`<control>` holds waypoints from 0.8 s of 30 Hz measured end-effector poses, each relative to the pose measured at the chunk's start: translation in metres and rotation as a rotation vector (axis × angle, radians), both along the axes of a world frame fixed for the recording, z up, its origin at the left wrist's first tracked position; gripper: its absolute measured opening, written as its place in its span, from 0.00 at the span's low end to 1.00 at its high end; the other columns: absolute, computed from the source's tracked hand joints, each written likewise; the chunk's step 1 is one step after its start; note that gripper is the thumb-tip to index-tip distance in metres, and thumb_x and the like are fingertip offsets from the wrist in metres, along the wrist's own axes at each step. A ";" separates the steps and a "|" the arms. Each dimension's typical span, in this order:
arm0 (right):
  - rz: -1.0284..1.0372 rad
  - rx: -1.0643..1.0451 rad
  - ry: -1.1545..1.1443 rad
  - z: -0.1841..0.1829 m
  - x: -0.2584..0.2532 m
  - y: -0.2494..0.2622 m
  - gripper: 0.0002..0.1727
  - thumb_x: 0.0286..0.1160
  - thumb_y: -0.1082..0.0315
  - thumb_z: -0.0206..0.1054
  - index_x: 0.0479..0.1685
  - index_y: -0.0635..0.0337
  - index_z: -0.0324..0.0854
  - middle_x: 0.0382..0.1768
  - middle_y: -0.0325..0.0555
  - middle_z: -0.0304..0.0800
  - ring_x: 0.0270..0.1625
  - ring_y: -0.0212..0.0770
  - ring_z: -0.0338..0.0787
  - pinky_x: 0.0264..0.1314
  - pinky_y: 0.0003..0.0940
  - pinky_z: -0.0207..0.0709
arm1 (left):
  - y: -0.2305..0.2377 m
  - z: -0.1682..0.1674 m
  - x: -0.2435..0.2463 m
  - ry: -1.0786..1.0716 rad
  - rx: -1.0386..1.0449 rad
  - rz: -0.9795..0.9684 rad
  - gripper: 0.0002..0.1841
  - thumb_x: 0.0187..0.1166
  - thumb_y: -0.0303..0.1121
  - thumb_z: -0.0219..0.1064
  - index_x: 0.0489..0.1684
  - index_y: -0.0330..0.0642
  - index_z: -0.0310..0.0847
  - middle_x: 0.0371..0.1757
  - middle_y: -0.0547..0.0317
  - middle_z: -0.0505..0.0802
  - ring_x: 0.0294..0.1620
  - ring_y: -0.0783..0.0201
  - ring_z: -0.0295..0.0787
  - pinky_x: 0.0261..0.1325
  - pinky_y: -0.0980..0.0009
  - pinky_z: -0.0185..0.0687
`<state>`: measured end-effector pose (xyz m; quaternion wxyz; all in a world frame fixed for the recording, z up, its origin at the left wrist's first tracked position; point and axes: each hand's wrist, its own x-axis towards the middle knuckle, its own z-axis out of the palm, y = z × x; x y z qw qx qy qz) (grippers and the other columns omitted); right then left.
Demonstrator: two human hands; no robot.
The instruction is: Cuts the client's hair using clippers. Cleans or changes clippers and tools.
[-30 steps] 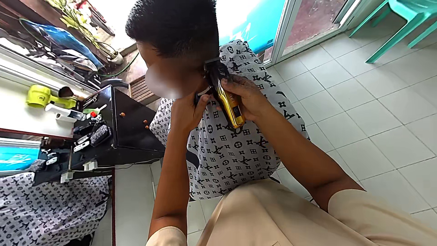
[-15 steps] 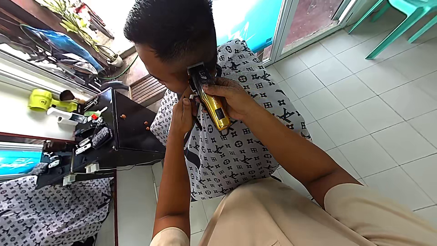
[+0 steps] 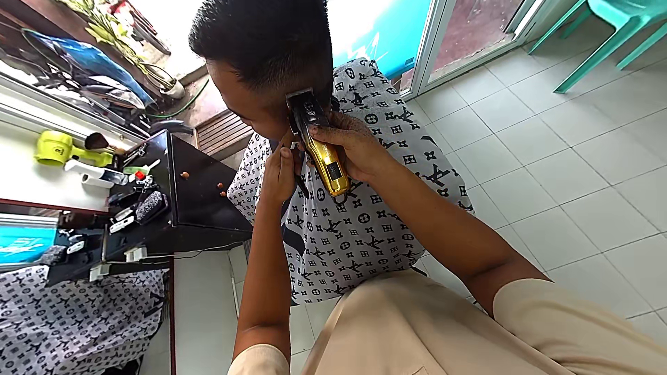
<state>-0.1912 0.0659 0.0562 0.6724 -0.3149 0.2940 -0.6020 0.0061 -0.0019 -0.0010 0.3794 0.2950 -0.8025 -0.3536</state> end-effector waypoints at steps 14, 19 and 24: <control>-0.075 -0.020 0.197 0.008 0.004 0.000 0.26 0.76 0.72 0.73 0.71 0.66 0.70 0.51 0.53 0.88 0.44 0.43 0.93 0.47 0.39 0.92 | 0.001 0.001 -0.001 0.005 -0.014 0.010 0.35 0.92 0.62 0.29 0.55 0.44 0.77 0.24 0.77 0.78 0.25 0.82 0.76 0.37 0.80 0.79; -0.095 0.003 0.265 0.011 0.008 0.000 0.28 0.73 0.71 0.76 0.70 0.67 0.70 0.52 0.53 0.87 0.46 0.42 0.93 0.50 0.37 0.91 | 0.004 0.002 -0.002 -0.018 -0.019 0.046 0.37 0.93 0.59 0.29 0.63 0.38 0.76 0.26 0.77 0.79 0.30 0.85 0.78 0.42 0.82 0.81; -0.111 -0.018 0.273 0.009 0.014 -0.002 0.29 0.70 0.71 0.78 0.69 0.67 0.70 0.52 0.53 0.87 0.49 0.42 0.93 0.53 0.37 0.90 | 0.005 0.004 -0.002 -0.024 -0.010 0.052 0.36 0.92 0.60 0.28 0.55 0.41 0.78 0.26 0.76 0.80 0.31 0.85 0.79 0.45 0.81 0.82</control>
